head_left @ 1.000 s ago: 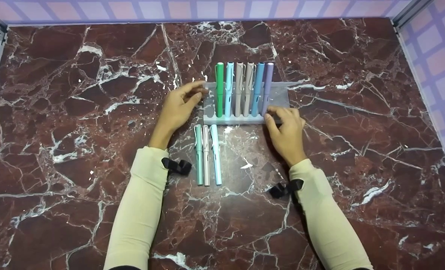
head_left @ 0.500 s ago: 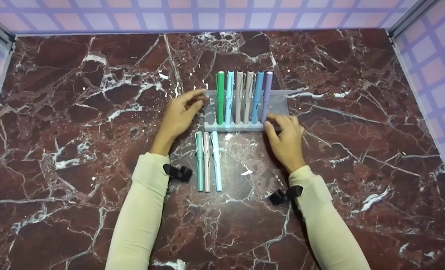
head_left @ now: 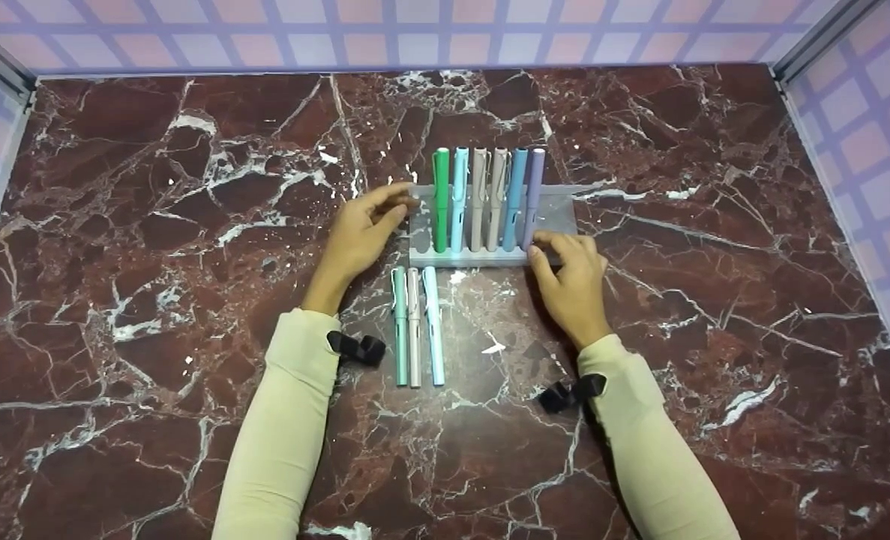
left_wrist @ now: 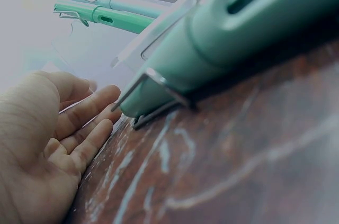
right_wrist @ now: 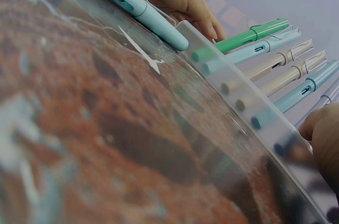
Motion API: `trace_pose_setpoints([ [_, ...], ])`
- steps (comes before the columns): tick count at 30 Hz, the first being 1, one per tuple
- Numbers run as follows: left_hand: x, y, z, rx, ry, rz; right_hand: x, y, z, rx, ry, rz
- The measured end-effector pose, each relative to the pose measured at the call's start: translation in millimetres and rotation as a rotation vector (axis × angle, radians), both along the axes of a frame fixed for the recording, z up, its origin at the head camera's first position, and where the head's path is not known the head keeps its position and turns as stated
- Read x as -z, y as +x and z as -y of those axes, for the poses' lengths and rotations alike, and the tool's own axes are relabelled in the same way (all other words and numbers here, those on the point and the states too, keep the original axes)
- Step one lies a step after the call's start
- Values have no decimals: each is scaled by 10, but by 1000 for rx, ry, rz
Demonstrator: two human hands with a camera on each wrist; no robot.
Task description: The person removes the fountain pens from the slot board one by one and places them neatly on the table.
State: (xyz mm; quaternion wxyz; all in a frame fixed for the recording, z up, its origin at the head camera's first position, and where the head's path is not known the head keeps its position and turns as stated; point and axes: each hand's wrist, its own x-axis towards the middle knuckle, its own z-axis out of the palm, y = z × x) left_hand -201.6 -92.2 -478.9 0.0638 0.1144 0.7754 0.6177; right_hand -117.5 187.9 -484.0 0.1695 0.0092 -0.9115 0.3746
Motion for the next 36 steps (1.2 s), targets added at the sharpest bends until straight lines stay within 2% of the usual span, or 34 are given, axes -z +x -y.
trace_pose_setpoints([
  [22, -8, 2, 2, -1, -18, 0, -17, 6, 0, -4, -3, 19],
  [30, -14, 3, 0, 8, 5, -13, -16, 5, 1, -1, 0, 6],
  [36, -13, 7, 1, 10, 14, 3, -10, 9, 4, 0, 1, -2],
])
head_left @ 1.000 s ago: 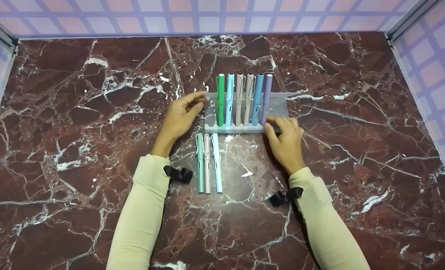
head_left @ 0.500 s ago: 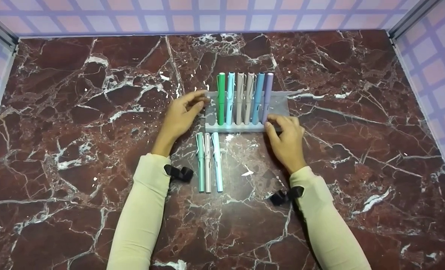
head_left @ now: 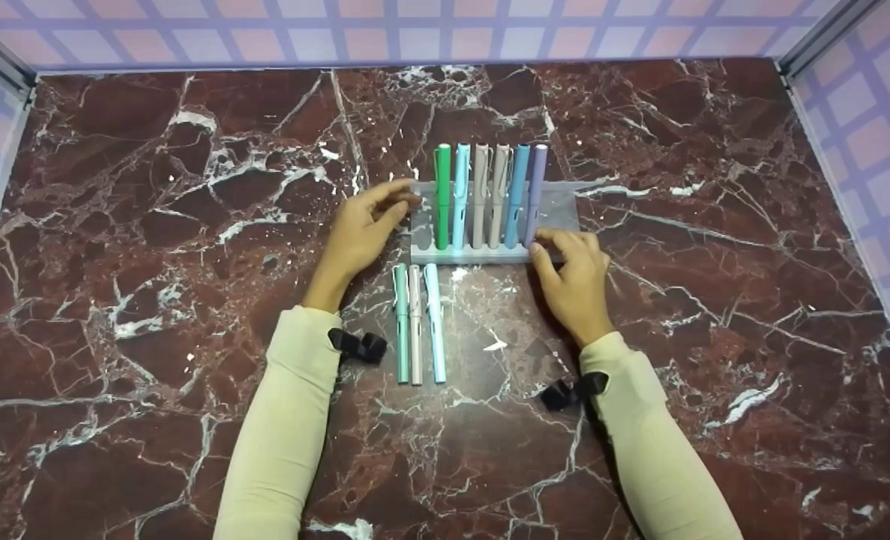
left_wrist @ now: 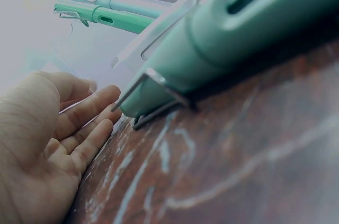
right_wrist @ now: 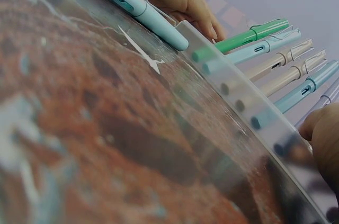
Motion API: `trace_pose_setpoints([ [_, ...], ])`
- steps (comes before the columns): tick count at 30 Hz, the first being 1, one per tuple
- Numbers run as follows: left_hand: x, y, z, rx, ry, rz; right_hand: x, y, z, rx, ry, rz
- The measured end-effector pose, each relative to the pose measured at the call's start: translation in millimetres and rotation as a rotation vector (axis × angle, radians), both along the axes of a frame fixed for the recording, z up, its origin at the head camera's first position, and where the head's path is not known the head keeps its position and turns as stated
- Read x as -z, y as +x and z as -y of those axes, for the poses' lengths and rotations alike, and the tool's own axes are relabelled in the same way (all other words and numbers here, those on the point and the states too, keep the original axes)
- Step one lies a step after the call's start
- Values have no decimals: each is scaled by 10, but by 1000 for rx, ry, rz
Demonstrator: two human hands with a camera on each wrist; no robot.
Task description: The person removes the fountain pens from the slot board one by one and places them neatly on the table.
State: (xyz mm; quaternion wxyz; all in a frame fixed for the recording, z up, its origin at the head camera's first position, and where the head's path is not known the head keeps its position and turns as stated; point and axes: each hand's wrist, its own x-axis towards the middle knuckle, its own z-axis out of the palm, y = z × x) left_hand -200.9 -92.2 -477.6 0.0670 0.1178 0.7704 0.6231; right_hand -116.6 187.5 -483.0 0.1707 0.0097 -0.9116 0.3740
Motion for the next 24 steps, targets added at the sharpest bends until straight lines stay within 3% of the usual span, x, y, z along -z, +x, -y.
trace_pose_setpoints([
  [15, -13, 8, -1, -6, -12, 30, -3, 2, 0, 1, -2, 8],
  [24, -49, 26, -1, -4, -7, -8, -5, -6, -5, -4, -4, 35],
])
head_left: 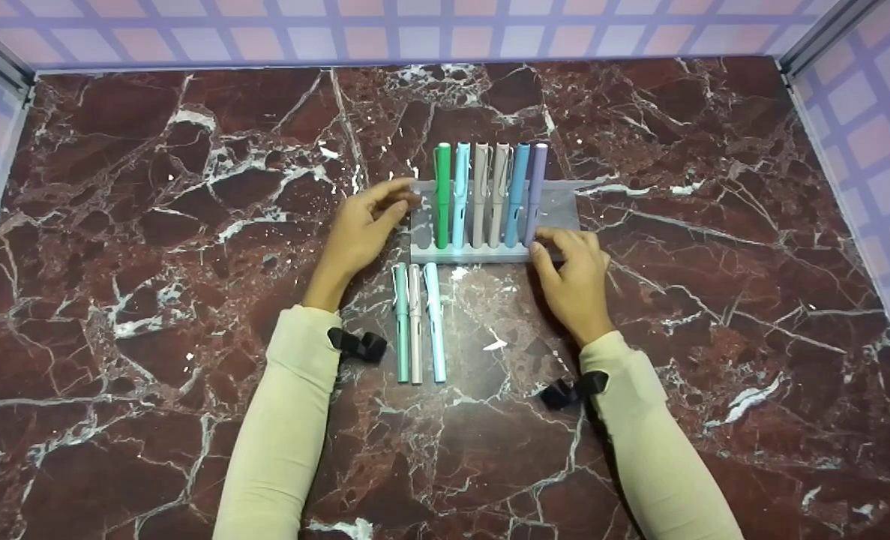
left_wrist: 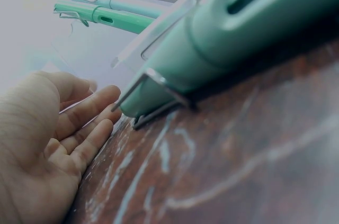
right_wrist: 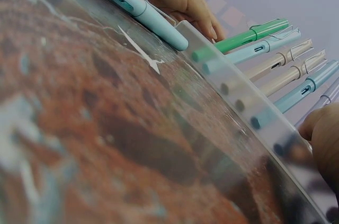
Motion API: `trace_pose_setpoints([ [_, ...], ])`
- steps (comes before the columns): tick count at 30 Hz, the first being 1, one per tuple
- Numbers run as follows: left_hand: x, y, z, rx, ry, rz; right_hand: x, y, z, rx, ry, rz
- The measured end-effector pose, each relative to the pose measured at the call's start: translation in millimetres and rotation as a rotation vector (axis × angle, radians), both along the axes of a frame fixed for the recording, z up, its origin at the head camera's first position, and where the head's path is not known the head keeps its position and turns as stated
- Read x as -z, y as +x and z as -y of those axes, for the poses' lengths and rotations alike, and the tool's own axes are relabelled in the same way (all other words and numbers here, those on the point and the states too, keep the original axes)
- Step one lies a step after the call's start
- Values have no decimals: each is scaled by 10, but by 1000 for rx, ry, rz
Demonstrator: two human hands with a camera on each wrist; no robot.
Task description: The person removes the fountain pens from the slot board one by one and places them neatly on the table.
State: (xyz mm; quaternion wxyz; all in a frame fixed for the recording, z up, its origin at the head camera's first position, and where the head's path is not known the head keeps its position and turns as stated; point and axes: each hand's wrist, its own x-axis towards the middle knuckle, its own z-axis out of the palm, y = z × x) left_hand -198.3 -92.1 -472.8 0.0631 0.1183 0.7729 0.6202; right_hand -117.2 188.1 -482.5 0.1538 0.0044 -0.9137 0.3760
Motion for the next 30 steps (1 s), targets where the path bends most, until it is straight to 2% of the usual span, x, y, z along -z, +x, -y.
trace_pose_setpoints([
  [2, -5, 1, -2, -2, -7, 5, 3, 0, 0, 0, 1, -1],
  [3, 34, -18, 5, -3, -7, 0, 2, 0, 1, -1, 2, -2],
  [24, 33, -29, -3, -10, -26, 25, -5, -3, 4, 1, 2, -8],
  [30, 25, -21, -3, -15, -31, 53, 10, 1, 3, 4, 2, -18],
])
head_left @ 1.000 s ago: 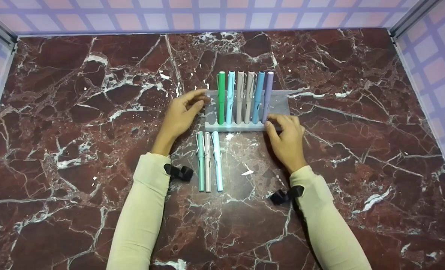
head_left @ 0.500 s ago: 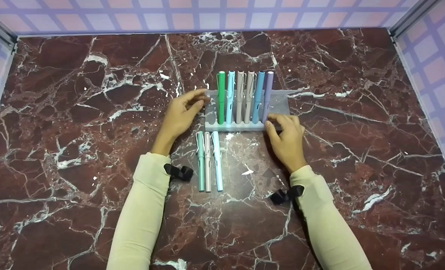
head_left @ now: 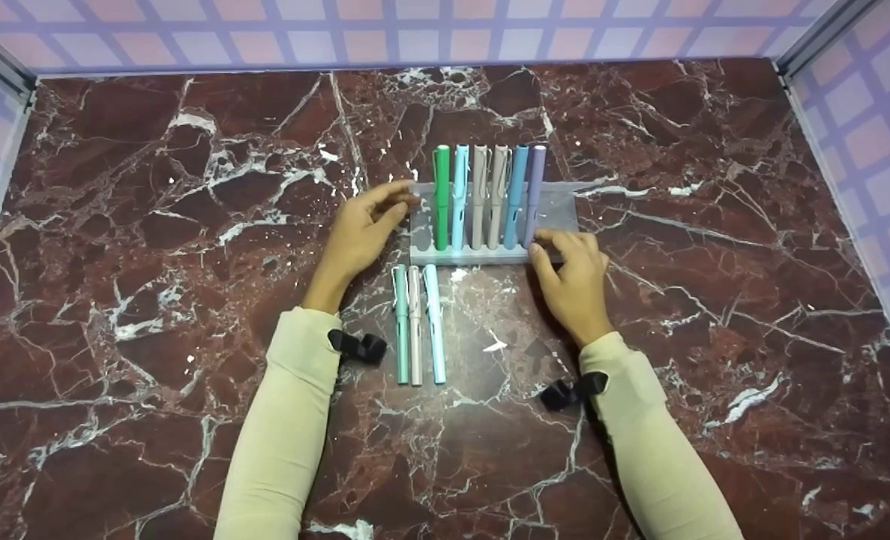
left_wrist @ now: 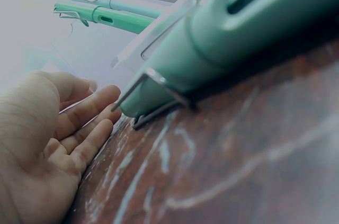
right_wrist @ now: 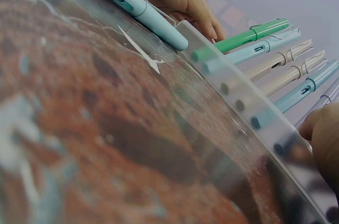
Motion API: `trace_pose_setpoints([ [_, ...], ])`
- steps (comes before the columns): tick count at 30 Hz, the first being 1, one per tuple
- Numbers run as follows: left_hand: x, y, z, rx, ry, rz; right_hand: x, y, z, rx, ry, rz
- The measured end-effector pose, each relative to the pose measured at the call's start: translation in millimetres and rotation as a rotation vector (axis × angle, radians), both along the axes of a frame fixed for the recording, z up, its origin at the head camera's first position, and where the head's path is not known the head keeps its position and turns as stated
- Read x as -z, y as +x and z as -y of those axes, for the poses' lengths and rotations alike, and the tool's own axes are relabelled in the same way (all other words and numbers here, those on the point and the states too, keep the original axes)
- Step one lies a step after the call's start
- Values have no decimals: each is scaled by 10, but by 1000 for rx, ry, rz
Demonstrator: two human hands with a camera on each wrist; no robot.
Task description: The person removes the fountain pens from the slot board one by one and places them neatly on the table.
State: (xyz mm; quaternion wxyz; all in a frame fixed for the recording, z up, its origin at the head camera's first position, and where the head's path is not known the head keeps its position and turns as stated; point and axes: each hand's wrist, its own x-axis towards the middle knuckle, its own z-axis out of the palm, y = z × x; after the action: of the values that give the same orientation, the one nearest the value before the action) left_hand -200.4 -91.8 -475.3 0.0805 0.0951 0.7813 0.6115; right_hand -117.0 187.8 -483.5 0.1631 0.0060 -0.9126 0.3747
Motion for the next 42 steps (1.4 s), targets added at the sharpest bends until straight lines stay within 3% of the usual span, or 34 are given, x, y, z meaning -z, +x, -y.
trace_pose_setpoints([
  [11, 5, 5, 5, -8, -23, -9, 10, -5, -4, -4, -6, 2],
  [28, 19, -6, 6, 13, 13, -40, -12, 1, 5, -1, -9, 16],
  [36, -22, 13, 0, 4, -12, -15, -5, 2, 6, 2, -7, 10],
  [42, 11, -7, 5, 1, -20, -17, -9, 3, 2, -1, -10, 16],
])
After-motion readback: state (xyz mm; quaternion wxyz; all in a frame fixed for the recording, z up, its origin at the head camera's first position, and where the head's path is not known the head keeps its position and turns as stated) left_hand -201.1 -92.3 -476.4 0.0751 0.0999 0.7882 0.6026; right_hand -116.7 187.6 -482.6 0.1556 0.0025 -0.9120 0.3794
